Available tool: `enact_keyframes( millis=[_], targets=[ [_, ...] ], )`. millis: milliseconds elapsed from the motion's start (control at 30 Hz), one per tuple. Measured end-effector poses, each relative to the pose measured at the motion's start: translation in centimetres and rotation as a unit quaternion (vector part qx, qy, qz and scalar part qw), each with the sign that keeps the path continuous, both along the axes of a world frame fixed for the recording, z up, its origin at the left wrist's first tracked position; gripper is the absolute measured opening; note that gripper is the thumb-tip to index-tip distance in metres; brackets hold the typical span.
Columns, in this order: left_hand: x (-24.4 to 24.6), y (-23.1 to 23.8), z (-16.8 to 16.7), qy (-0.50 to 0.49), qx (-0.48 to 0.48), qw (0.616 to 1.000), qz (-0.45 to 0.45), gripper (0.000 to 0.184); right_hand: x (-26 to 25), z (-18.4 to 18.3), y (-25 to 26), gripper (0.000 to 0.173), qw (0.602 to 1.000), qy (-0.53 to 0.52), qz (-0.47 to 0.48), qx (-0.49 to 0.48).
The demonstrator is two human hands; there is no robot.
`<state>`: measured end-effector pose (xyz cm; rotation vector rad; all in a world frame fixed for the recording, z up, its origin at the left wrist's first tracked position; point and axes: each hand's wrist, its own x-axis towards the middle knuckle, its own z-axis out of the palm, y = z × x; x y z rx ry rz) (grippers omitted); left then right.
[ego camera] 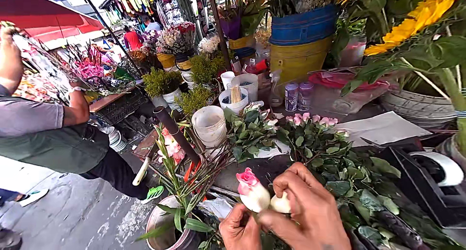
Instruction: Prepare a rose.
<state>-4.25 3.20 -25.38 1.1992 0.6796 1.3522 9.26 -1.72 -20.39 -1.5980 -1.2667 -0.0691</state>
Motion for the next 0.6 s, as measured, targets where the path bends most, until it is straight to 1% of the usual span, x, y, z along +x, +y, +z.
enact_keyframes(
  millis=[33, 67, 100, 133, 200, 267, 333, 367, 433, 467, 500, 533, 600],
  targets=[
    [0.1, -0.1, 0.1, 0.016, 0.018, 1.000, 0.015, 0.018, -0.6, 0.0, 0.4, 0.064, 0.999, -0.023, -0.034, -0.021],
    [0.2, -0.3, 0.3, 0.029, 0.030, 0.999, 0.027, 0.016, -1.1, -0.4, 0.7, 0.069, 0.997, -0.030, -0.057, -0.031],
    [0.2, -0.6, 0.6, 0.039, 0.028, 0.998, 0.036, 0.016, -1.4, -0.9, 1.0, 0.067, 0.997, -0.026, -0.062, -0.021],
    [0.0, -0.7, 0.9, 0.046, 0.022, 0.998, 0.033, 0.017, -1.7, -1.3, 1.0, 0.059, 0.999, -0.015, -0.048, 0.006],
    [0.0, -0.8, 1.4, 0.046, 0.007, 0.999, 0.023, 0.017, -1.9, -1.2, 0.6, 0.039, 0.997, 0.007, 0.018, 0.080],
    [-0.1, -0.6, 1.5, 0.026, -0.004, 1.000, 0.014, 0.020, -1.7, -1.8, 0.3, 0.030, 0.988, 0.025, 0.063, 0.141],
    [-0.6, 0.2, 1.1, 0.005, -0.008, 1.000, 0.003, 0.024, -0.5, -3.4, -0.1, 0.028, 0.978, 0.103, 0.056, 0.170],
    [-0.9, 0.6, 1.1, 0.000, -0.006, 1.000, 0.000, 0.025, 0.4, -4.6, -0.1, 0.029, 0.970, 0.161, 0.040, 0.176],
    [-1.4, 1.4, 0.3, -0.008, 0.011, 1.000, -0.016, 0.027, 2.0, -5.8, 0.0, 0.022, 0.940, 0.288, 0.038, 0.181],
    [-1.5, 1.4, -0.2, -0.005, 0.024, 0.999, -0.027, 0.027, 2.5, -5.7, 0.1, 0.018, 0.929, 0.322, 0.052, 0.173],
    [-1.5, 1.2, -0.4, 0.002, 0.036, 0.999, -0.033, 0.026, 2.8, -5.3, 0.1, 0.015, 0.930, 0.321, 0.076, 0.161],
    [-1.3, 0.7, -0.3, 0.017, 0.044, 0.998, -0.038, 0.024, 3.0, -4.6, 0.1, 0.017, 0.939, 0.294, 0.106, 0.145],
    [-0.1, -1.0, 1.6, 0.058, 0.036, 0.997, -0.033, 0.017, 3.3, -2.8, -0.4, 0.025, 0.964, 0.193, 0.161, 0.081]
  ],
)
